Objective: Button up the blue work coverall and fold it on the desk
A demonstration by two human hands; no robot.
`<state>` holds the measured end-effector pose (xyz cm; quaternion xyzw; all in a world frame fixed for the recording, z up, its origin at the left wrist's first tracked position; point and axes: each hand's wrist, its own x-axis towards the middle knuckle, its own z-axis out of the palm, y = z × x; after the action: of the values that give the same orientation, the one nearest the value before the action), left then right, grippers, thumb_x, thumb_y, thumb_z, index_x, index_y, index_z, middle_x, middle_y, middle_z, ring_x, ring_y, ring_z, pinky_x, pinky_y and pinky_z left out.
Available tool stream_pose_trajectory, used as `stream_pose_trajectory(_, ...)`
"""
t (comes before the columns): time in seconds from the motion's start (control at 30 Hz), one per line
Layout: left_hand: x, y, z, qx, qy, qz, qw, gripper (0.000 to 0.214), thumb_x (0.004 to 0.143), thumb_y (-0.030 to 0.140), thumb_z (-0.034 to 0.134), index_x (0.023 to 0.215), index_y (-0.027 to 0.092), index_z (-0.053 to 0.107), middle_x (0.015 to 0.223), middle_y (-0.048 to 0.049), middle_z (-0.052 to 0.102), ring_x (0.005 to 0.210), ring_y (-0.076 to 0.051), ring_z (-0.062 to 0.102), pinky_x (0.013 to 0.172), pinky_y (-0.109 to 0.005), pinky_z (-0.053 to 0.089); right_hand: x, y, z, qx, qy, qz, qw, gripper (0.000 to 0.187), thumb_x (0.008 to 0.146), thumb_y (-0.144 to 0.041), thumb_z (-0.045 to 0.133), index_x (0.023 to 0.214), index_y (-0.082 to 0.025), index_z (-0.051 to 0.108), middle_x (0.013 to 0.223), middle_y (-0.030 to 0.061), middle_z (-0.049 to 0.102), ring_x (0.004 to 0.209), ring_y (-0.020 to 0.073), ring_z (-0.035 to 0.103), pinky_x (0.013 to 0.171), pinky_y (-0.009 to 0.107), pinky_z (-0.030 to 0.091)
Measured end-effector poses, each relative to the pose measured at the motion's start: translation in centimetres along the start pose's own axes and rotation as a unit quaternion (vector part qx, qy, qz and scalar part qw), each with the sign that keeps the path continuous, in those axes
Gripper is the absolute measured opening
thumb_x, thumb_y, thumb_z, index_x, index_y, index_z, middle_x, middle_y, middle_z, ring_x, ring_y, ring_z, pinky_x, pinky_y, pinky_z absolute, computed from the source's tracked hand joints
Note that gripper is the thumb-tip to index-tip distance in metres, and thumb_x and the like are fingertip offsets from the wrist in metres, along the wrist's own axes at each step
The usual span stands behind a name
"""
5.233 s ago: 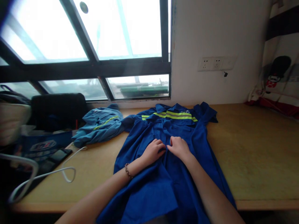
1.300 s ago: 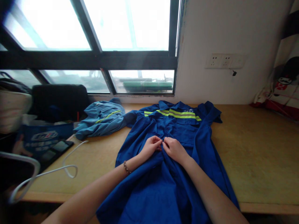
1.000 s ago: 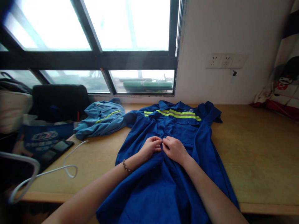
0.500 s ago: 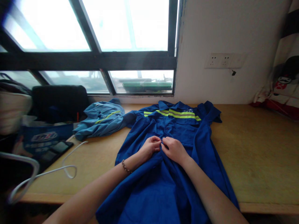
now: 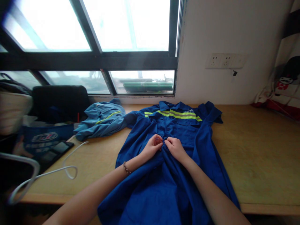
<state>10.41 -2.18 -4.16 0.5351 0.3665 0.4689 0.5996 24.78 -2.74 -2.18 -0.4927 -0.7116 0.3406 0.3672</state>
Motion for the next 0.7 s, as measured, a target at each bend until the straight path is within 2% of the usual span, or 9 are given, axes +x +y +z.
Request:
stream_pose_trajectory(0.07, -0.2, 0.1, 0.1, 0.035, -0.012, 0.03, 0.999, 0.017, 0.069, 0.018, 0.057, 0.081, 0.017, 0.044, 0.063, 0.0032, 0.05, 0.055, -0.008, 0.047, 0.051, -0.019, 0.036, 0.2, 0.1, 0.0, 0.089, -0.027, 0.079, 0.993, 0.029, 0.075, -0.034, 0.043, 0.05, -0.018, 0.041, 0.041, -0.0044, 0.038, 0.039, 0.0081, 0.034, 0.041, 0.022, 0.025)
stream_pose_trajectory(0.13, -0.4, 0.3, 0.1, 0.072, -0.018, 0.061, 0.995, 0.014, 0.072, 0.017, 0.053, 0.082, 0.017, 0.045, 0.069, 0.0013, 0.052, 0.062, -0.009, 0.05, 0.056, -0.019, 0.038, 0.3, 0.1, -0.1, 0.171, -0.053, 0.151, 0.972, 0.027, 0.072, -0.034, 0.044, 0.051, -0.019, 0.039, 0.038, -0.0064, 0.032, 0.034, 0.0066, 0.027, 0.037, 0.021, 0.019)
stream_pose_trajectory(0.23, -0.7, 0.4, 0.0, 0.146, -0.025, 0.11, 0.983, 0.01, 0.075, 0.016, 0.049, 0.086, 0.017, 0.048, 0.077, -0.0013, 0.054, 0.07, -0.011, 0.051, 0.063, -0.021, 0.039, 0.3, 0.4, -0.1, 0.215, -0.061, 0.192, 0.956, 0.025, 0.071, -0.035, 0.045, 0.053, -0.019, 0.038, 0.039, -0.0074, 0.03, 0.033, 0.0058, 0.023, 0.036, 0.02, 0.016)
stream_pose_trajectory(0.33, -0.3, 0.4, -0.5, 0.238, -0.059, 0.136, 0.96, 0.013, 0.076, 0.016, 0.047, 0.088, 0.017, 0.051, 0.075, -0.0009, 0.054, 0.067, -0.011, 0.05, 0.061, -0.021, 0.038, 0.5, 1.4, 0.5, 0.12, -0.027, 0.154, 0.98, 0.028, 0.073, -0.037, 0.042, 0.052, -0.019, 0.038, 0.04, -0.0052, 0.034, 0.036, 0.0076, 0.03, 0.038, 0.021, 0.02)
stream_pose_trajectory(0.4, 0.3, 0.4, -1.0, 0.288, -0.08, 0.145, 0.943, 0.012, 0.075, 0.015, 0.048, 0.087, 0.017, 0.051, 0.07, 0.0004, 0.053, 0.063, -0.011, 0.048, 0.058, -0.02, 0.037, 0.8, 2.3, 1.0, -0.002, 0.031, 0.075, 0.997, 0.03, 0.075, -0.035, 0.04, 0.051, -0.019, 0.04, 0.044, -0.0021, 0.041, 0.043, 0.0096, 0.039, 0.044, 0.022, 0.026)
stream_pose_trajectory(0.47, 1.2, 0.2, -1.5, 0.321, -0.088, 0.154, 0.93, 0.01, 0.075, 0.015, 0.048, 0.084, 0.017, 0.05, 0.069, 0.0011, 0.052, 0.062, -0.01, 0.047, 0.057, -0.02, 0.037, 1.3, 3.1, 1.4, -0.111, 0.076, -0.004, 0.991, 0.03, 0.078, -0.033, 0.038, 0.053, -0.018, 0.042, 0.05, 0.0, 0.048, 0.051, 0.0109, 0.045, 0.05, 0.022, 0.028)
stream_pose_trajectory(0.57, 2.8, 0.1, -2.4, 0.353, -0.099, 0.175, 0.914, 0.009, 0.075, 0.016, 0.046, 0.083, 0.016, 0.049, 0.07, 0.0011, 0.052, 0.063, -0.01, 0.047, 0.058, -0.021, 0.037, 2.9, 4.1, 1.3, -0.201, 0.068, -0.043, 0.976, 0.03, 0.082, -0.03, 0.035, 0.057, -0.018, 0.045, 0.054, 0.0008, 0.052, 0.053, 0.011, 0.048, 0.053, 0.022, 0.028)
stream_pose_trajectory(0.7, 5.5, -0.1, -3.9, 0.402, -0.112, 0.202, 0.886, 0.01, 0.074, 0.015, 0.046, 0.083, 0.015, 0.049, 0.071, 0.0001, 0.052, 0.063, -0.01, 0.047, 0.059, -0.022, 0.038, 6.3, 4.9, 0.3, -0.277, 0.037, -0.024, 0.96, 0.029, 0.083, -0.032, 0.036, 0.061, -0.018, 0.05, 0.063, 0.0023, 0.059, 0.061, 0.0122, 0.053, 0.056, 0.022, 0.028)
